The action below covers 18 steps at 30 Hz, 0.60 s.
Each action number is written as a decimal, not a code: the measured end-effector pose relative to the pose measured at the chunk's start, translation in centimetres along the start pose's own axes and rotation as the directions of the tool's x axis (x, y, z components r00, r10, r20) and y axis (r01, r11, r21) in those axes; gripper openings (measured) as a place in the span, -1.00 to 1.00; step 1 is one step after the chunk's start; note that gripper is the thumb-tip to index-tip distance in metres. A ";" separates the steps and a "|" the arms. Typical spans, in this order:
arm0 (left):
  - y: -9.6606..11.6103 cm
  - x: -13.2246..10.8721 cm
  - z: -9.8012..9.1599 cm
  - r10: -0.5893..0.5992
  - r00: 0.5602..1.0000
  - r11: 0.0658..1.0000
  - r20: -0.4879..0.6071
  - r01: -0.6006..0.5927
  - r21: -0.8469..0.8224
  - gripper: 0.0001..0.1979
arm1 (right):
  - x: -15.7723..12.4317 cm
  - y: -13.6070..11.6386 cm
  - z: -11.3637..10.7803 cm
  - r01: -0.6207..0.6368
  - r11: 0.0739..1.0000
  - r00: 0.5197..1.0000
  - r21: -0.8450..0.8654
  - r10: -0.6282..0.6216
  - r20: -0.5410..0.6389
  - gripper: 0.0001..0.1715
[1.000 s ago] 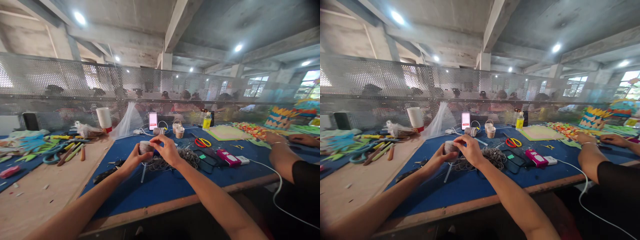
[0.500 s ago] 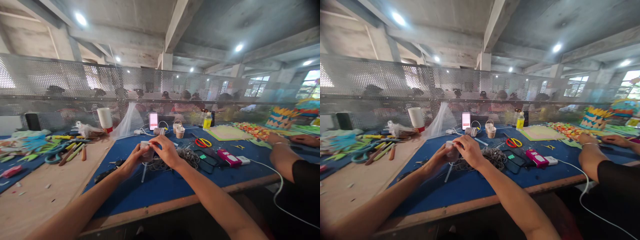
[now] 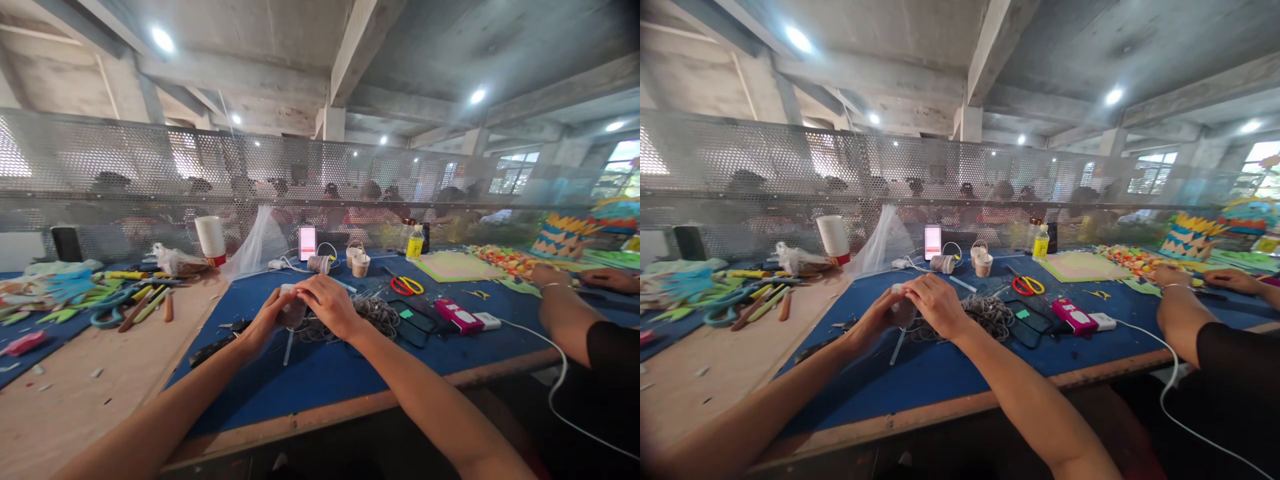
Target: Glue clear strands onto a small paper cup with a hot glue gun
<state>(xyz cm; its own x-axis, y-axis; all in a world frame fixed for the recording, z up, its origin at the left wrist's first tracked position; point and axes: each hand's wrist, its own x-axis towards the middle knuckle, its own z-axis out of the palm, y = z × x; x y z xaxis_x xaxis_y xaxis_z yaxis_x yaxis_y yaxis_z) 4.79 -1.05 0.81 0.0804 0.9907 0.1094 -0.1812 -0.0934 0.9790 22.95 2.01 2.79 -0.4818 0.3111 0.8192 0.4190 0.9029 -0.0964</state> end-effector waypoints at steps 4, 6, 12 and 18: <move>0.0 0.1 -0.2 0.009 1.000 1.000 0.003 -0.009 -0.006 -0.59 | -0.1 0.2 0.0 -0.043 0.998 0.998 0.047 0.045 -0.039 -0.85; 0.1 0.1 -0.3 0.002 1.000 1.000 0.005 -0.002 -0.028 -0.58 | -0.1 0.4 0.0 -0.077 0.995 0.995 0.063 0.081 -0.062 -0.87; 0.6 -0.1 -0.6 -0.058 0.996 0.992 0.074 0.066 -0.108 -0.51 | 0.1 0.5 -0.3 -0.154 0.981 0.982 0.115 0.165 -0.088 -0.92; 0.8 -0.2 -0.6 -0.054 0.996 0.984 0.073 0.066 -0.168 -0.55 | 0.2 0.2 -0.2 -0.226 0.957 0.965 0.180 0.245 -0.091 -0.92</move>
<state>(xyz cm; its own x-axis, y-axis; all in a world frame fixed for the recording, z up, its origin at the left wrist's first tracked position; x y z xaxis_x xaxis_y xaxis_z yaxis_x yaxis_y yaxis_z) 4.03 -1.29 1.44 0.1617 0.9844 0.0688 -0.3381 -0.0103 0.9410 23.09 2.22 3.00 -0.2926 0.4948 0.8183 0.3720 0.8472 -0.3793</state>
